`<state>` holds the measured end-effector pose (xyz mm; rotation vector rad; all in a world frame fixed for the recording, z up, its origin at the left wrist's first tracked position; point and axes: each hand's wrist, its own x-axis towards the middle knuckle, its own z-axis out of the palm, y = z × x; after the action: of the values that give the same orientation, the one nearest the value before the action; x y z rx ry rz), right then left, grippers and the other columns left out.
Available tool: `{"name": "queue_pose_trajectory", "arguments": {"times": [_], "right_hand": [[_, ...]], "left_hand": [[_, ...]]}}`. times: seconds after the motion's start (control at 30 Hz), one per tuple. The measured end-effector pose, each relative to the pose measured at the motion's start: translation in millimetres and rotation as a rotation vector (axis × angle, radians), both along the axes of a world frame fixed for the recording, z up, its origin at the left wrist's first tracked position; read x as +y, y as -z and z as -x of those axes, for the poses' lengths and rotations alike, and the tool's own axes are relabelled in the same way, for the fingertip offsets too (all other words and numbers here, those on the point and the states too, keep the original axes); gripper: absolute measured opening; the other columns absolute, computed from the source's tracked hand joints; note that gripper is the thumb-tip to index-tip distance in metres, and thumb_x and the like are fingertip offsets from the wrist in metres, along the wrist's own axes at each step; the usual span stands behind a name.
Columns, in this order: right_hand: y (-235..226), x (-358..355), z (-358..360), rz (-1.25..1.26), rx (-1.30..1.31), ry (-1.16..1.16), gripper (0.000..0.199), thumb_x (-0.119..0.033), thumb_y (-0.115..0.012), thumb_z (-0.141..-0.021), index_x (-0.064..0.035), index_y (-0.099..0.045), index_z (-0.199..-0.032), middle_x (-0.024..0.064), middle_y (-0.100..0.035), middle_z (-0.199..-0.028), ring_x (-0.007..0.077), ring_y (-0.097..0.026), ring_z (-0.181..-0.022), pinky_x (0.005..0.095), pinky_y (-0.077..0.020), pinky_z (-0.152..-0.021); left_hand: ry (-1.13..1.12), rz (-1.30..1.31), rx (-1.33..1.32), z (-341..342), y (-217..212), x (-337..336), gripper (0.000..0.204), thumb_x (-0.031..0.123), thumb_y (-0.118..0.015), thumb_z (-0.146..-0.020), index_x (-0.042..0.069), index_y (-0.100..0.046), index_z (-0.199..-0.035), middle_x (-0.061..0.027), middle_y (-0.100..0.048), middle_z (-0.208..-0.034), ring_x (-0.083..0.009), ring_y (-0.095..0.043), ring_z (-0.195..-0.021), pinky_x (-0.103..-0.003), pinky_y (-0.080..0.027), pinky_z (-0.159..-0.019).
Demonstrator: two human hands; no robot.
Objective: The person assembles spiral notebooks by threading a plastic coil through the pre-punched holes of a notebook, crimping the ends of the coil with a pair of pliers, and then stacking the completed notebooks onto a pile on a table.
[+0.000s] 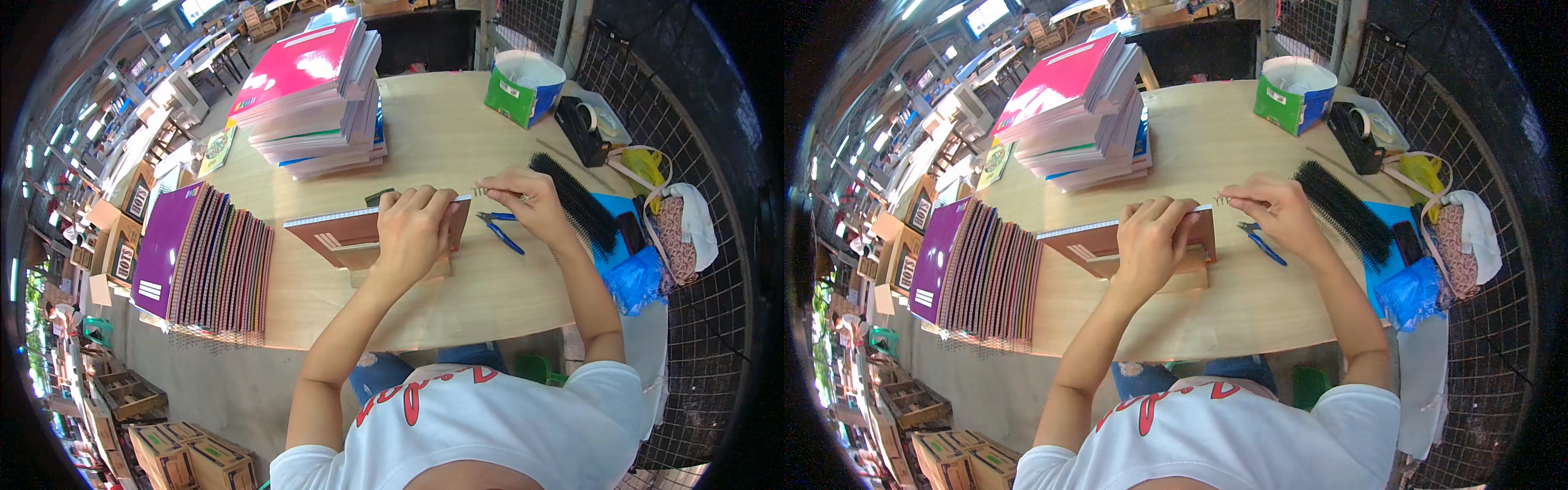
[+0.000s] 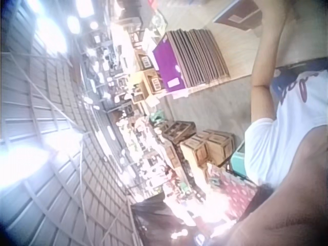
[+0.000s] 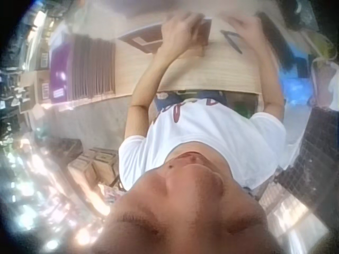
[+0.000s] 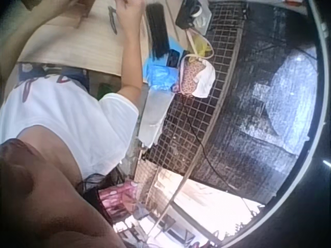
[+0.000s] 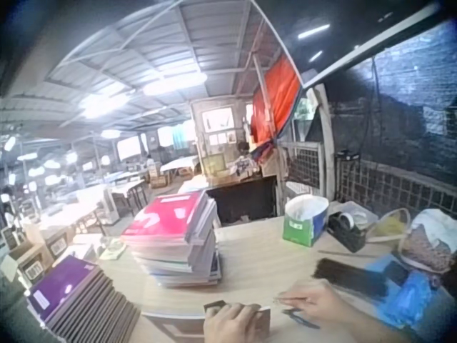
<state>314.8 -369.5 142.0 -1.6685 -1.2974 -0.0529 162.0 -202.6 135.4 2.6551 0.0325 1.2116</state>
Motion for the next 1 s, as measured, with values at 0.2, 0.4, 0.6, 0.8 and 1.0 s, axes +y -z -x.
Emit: {"name": "queue_pose_trajectory", "arguments": {"times": [0.2,0.4,0.6,0.8,1.0], "right_hand": [[0.7,2.9,-3.4,0.05,0.283,-0.2,0.018,-0.003,-0.066,-0.088,-0.0028,-0.074,-0.104,0.0084,-0.07,-0.087,0.0135,-0.063,-0.076,0.0285,-0.0497,-0.07],[-6.0,8.9,-4.5,0.09,0.161,-0.137,0.017,-0.002,-0.062,-0.09,-0.0008,-0.072,-0.104,0.0086,-0.07,-0.085,0.0135,-0.064,-0.078,0.0288,-0.0504,-0.072],[-7.0,7.2,-13.4,0.125,0.183,-0.139,0.017,-0.004,-0.063,-0.089,-0.0007,-0.072,-0.103,0.0087,-0.069,-0.084,0.0131,-0.063,-0.079,0.028,-0.0504,-0.074],[-3.9,12.4,-2.6,0.17,0.36,-0.302,0.015,-0.006,-0.067,-0.086,0.0011,-0.068,-0.1,0.0075,-0.067,-0.08,0.0119,-0.062,-0.074,0.0264,-0.0491,-0.068],[-14.0,6.6,3.7,0.213,-0.141,-0.203,0.009,-0.007,-0.067,-0.088,0.0004,-0.067,-0.094,0.0082,-0.063,-0.078,0.0137,-0.06,-0.064,0.0278,-0.0469,-0.062]], "left_hand": [[-0.005,-0.01,-0.007,3.1,-3.2,-2.1,0.007,0.017,-0.07,-0.086,0.014,-0.07,-0.092,0.0001,-0.064,-0.078,-0.0201,-0.06,-0.075,-0.036,-0.038,-0.07],[-0.019,-0.017,-0.002,3.9,-1.8,-1.7,0.008,0.017,-0.071,-0.084,0.015,-0.07,-0.092,0.0011,-0.063,-0.078,-0.0201,-0.06,-0.075,-0.036,-0.038,-0.07],[0.006,-0.031,-0.004,5.1,-4.8,-1.5,0.009,0.016,-0.072,-0.083,0.015,-0.07,-0.092,0.0009,-0.063,-0.078,-0.0197,-0.06,-0.075,-0.036,-0.038,-0.069],[-0.025,-0.007,-0.003,8.9,-2.2,2.5,0.009,0.017,-0.072,-0.082,0.015,-0.069,-0.091,0.0001,-0.063,-0.078,-0.0206,-0.06,-0.075,-0.037,-0.039,-0.071],[0.011,0.019,-0.049,7.7,-1.5,-2.4,0.01,0.019,-0.072,-0.08,0.015,-0.069,-0.089,-0.001,-0.061,-0.077,-0.0211,-0.06,-0.074,-0.038,-0.04,-0.07]]}}
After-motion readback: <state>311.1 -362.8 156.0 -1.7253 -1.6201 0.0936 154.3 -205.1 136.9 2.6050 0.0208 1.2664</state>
